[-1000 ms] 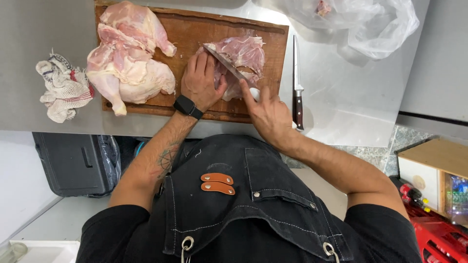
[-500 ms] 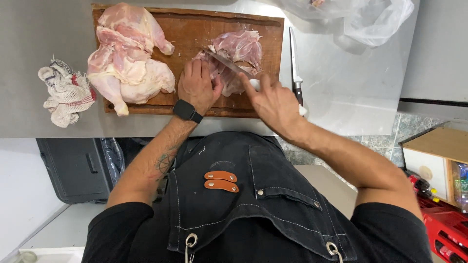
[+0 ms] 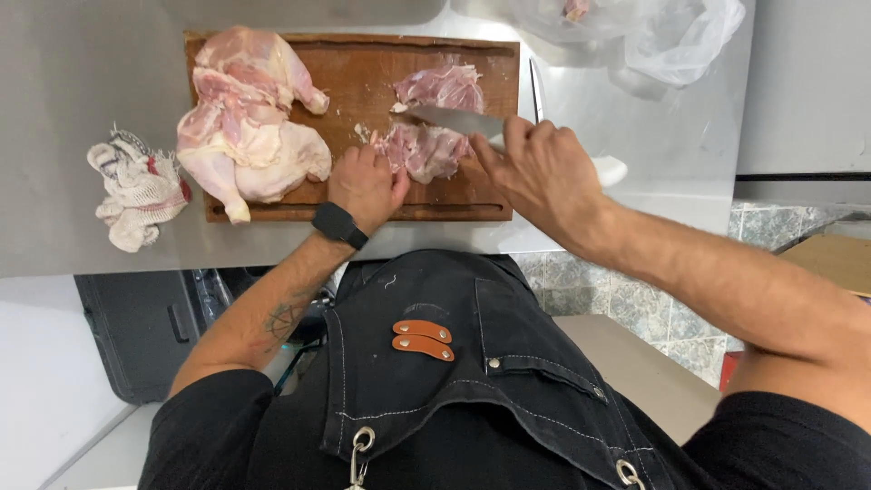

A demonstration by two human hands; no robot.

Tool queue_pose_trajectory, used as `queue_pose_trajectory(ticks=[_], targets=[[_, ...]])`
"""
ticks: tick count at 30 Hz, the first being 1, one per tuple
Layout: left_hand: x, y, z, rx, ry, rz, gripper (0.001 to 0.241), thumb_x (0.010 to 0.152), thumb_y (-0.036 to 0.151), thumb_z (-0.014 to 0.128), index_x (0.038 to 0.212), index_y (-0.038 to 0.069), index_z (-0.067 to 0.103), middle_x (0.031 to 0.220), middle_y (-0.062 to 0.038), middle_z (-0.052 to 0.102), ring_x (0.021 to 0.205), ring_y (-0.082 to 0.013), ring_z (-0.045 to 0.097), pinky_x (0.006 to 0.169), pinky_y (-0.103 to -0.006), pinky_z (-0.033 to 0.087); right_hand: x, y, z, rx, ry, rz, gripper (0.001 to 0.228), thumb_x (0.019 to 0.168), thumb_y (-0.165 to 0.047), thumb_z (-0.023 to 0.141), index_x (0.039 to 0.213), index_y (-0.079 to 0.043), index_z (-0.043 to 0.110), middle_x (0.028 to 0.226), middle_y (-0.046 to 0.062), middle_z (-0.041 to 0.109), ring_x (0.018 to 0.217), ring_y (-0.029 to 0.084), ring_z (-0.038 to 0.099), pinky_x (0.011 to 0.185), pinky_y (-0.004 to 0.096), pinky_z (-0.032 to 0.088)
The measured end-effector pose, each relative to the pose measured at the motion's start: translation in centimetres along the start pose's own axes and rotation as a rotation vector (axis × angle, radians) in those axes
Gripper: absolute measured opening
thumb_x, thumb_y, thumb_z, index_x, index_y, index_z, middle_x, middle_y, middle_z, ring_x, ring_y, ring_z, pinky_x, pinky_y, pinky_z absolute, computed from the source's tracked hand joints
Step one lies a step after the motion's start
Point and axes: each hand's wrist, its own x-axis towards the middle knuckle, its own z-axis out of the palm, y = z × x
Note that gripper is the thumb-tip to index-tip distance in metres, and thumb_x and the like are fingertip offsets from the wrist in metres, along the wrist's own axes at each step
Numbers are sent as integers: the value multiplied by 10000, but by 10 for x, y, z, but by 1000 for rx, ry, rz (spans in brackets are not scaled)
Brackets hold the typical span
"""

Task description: Person is deboning and cutting raw chicken on a wooden board and placing pieces into a plastic bag.

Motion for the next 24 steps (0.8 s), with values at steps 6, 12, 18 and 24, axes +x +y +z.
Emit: queue_pose_trajectory(ticks=[6, 12, 18, 24], targets=[[69, -56, 34, -317, -56, 145, 216, 1041, 241, 720, 1143, 55, 765, 1118, -158, 700, 1022, -381, 701, 908, -477, 548, -63, 33, -51, 211, -12, 243, 614, 975, -150, 644, 1548, -368, 622, 942, 36, 634, 715, 252, 762, 559, 389, 610], [61, -84, 232, 920, 436, -100, 216, 1046, 267, 647, 970, 73, 705, 1016, -299, 666, 916, -485, 689, 792, -606, 557, -132, 43, 3, 754, 157, 731, 521, 1090, -179, 722, 1584, -30, 652, 1016, 269, 758, 886, 539, 750, 727, 622, 591], [171, 42, -34, -651, -525, -60, 318, 952, 437, 824, 1051, 138, 861, 993, -196, 818, 1044, -492, 739, 906, -572, 583, -191, 23, 7, 1124, 231, 1058, 533, 1052, -58, 712, 1550, 107, 618, 1179, 400, 731, 1097, 584, 700, 929, 633, 538], [374, 50, 219, -942, -423, 208, 341, 927, 23, 534, 942, 241, 797, 948, 68, 820, 910, -114, 757, 815, -310, 563, -204, 32, 21, 1179, 173, 1079, 658, 1128, -382, 560, 1627, 46, 520, 840, 125, 744, 465, 166, 391, 517, 380, 427]])
